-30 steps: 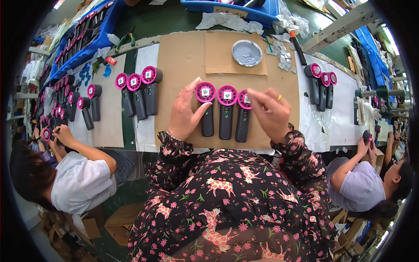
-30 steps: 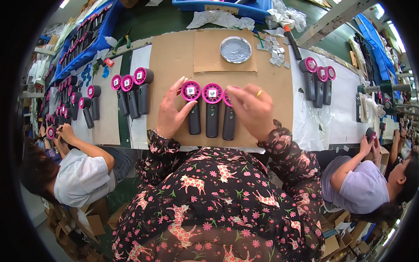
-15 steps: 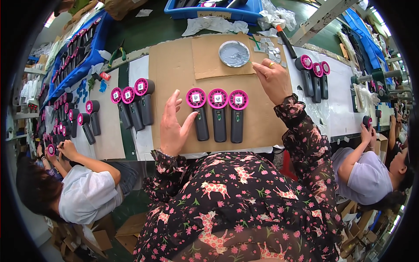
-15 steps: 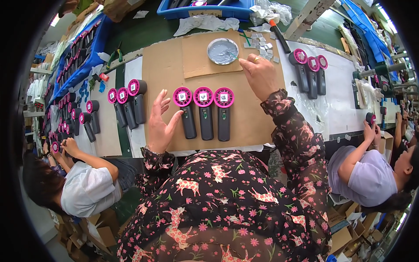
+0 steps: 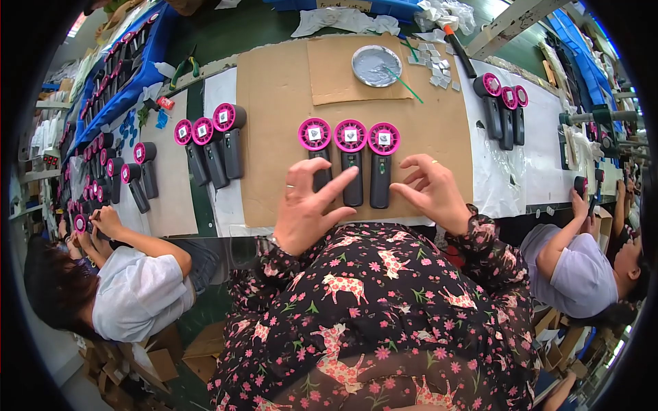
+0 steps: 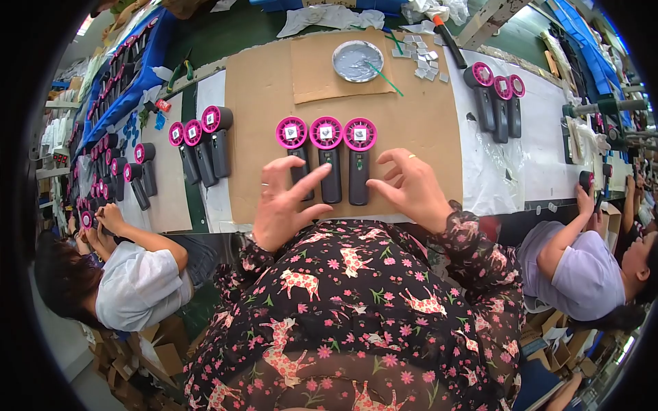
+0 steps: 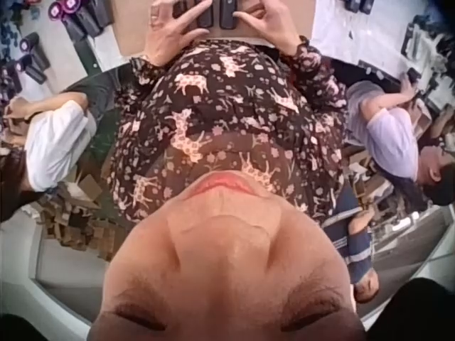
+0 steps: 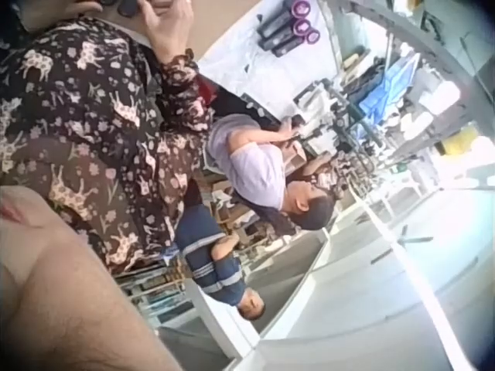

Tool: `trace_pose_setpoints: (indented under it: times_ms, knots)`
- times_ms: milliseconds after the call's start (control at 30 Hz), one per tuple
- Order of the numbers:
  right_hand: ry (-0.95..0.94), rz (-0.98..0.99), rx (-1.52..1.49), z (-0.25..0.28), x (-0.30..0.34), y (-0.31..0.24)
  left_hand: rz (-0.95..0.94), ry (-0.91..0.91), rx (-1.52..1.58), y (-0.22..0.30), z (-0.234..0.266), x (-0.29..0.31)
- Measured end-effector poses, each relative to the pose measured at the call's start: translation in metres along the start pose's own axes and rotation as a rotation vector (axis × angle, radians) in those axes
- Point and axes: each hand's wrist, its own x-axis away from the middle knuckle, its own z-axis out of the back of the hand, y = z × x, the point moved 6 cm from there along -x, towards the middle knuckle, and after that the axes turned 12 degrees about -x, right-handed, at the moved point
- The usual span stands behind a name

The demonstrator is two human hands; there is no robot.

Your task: The person applies a substance to the center of hair dryers using a thin stick, then places and presses small square pieces onto the substance by hand. They repeat this process for each hair dryer, occasionally moving the items on the work surface.

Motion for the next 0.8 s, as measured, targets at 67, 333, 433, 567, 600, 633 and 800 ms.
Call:
trace_pose_setpoints:
  times_ms: [67,333,433,567,600,633,800]
  knots:
    - [-0.006,0.032,-0.029,-0.012,-0.001,0.002,-0.091,-0.083,-0.132,0.013,-0.003,0.0]
    - [-0.063,0.086,-0.044,-0.045,-0.03,-0.002,-0.084,-0.072,-0.198,-0.009,-0.02,0.012]
    - [-0.072,0.112,-0.019,-0.06,-0.048,-0.007,-0.041,-0.054,-0.198,-0.032,-0.021,0.017]
    - [-0.112,0.18,-0.035,-0.087,-0.074,-0.019,-0.003,-0.017,-0.422,-0.056,-0.004,0.024]
    - [-0.123,0.192,-0.02,-0.093,-0.079,-0.023,0.003,-0.005,-0.532,-0.061,0.001,0.026]
    - [-0.134,0.205,-0.005,-0.099,-0.083,-0.027,0.009,-0.003,-0.536,-0.064,0.005,0.028]
    - [-0.162,0.225,0.009,-0.119,-0.104,-0.04,0.421,-0.075,-0.608,-0.105,0.015,0.043]
